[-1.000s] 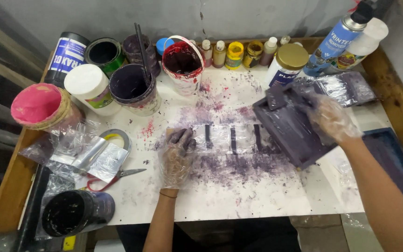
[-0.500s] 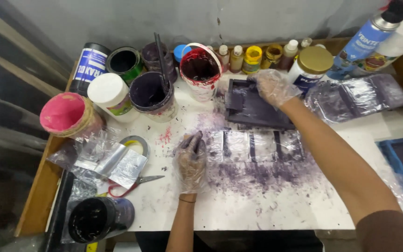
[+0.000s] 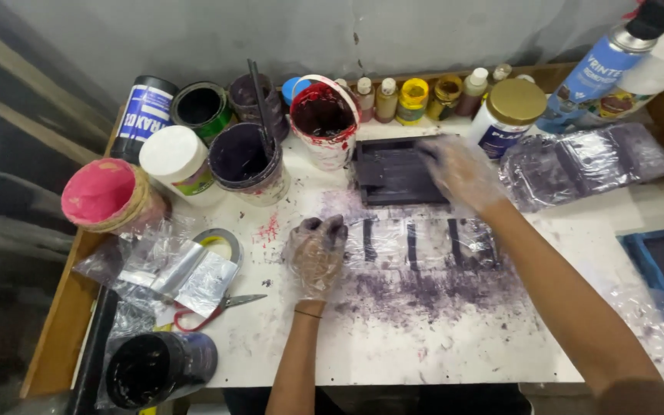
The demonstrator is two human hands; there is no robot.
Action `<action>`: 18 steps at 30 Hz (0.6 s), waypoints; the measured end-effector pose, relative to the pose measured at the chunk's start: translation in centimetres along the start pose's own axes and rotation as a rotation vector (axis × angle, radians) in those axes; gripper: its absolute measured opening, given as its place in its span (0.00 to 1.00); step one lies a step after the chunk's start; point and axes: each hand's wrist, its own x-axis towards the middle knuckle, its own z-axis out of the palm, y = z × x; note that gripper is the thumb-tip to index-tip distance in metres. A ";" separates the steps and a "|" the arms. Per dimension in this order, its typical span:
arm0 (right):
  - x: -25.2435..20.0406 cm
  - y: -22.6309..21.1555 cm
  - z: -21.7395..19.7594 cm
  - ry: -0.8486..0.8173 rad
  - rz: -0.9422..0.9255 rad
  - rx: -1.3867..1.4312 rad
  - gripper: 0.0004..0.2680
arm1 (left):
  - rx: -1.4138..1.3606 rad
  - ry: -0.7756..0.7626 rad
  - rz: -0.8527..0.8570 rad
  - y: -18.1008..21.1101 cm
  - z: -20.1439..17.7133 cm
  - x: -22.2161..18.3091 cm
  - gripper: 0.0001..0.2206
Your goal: A person is cleaning and preparing a rectangular mold on a workbench in a print shop, likely as part of restarting a printing process.
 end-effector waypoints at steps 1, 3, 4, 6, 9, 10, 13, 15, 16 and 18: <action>-2.7 1.5 -0.2 -0.042 0.052 0.077 0.11 | 0.011 0.032 -0.009 -0.7 1.4 0.0 0.07; -6.9 1.3 -3.3 -0.088 0.109 0.153 0.13 | 0.019 0.056 -0.017 -1.2 2.2 -0.3 0.05; -8.4 -0.2 -6.1 -0.135 0.237 0.284 0.12 | -0.039 0.036 -0.020 -1.0 1.7 -0.5 0.04; -10.4 -1.1 -8.4 -0.165 0.372 0.406 0.12 | -0.105 0.022 -0.008 -0.9 1.3 -0.4 0.04; -12.4 0.3 -6.8 -0.282 0.469 0.576 0.13 | -0.231 -0.006 0.098 -2.4 1.6 -1.4 0.05; -12.8 1.0 -6.4 -0.217 0.309 0.503 0.12 | -0.229 0.067 0.184 -3.5 2.2 -1.8 0.07; -14.1 2.1 -5.5 -0.058 -0.087 0.316 0.10 | -0.177 0.222 0.343 -3.6 3.1 -1.7 0.10; -13.2 -0.9 -8.3 0.038 -0.327 0.200 0.09 | -0.123 0.304 0.414 -1.1 0.8 -1.2 0.12; -12.0 -4.1 -11.4 -0.157 0.214 0.463 0.16 | -0.638 -0.038 -0.011 1.0 -1.8 -0.9 0.12; -11.1 -7.3 -14.2 -0.362 0.771 0.705 0.23 | -1.122 -0.406 -0.469 3.2 -4.7 -0.8 0.14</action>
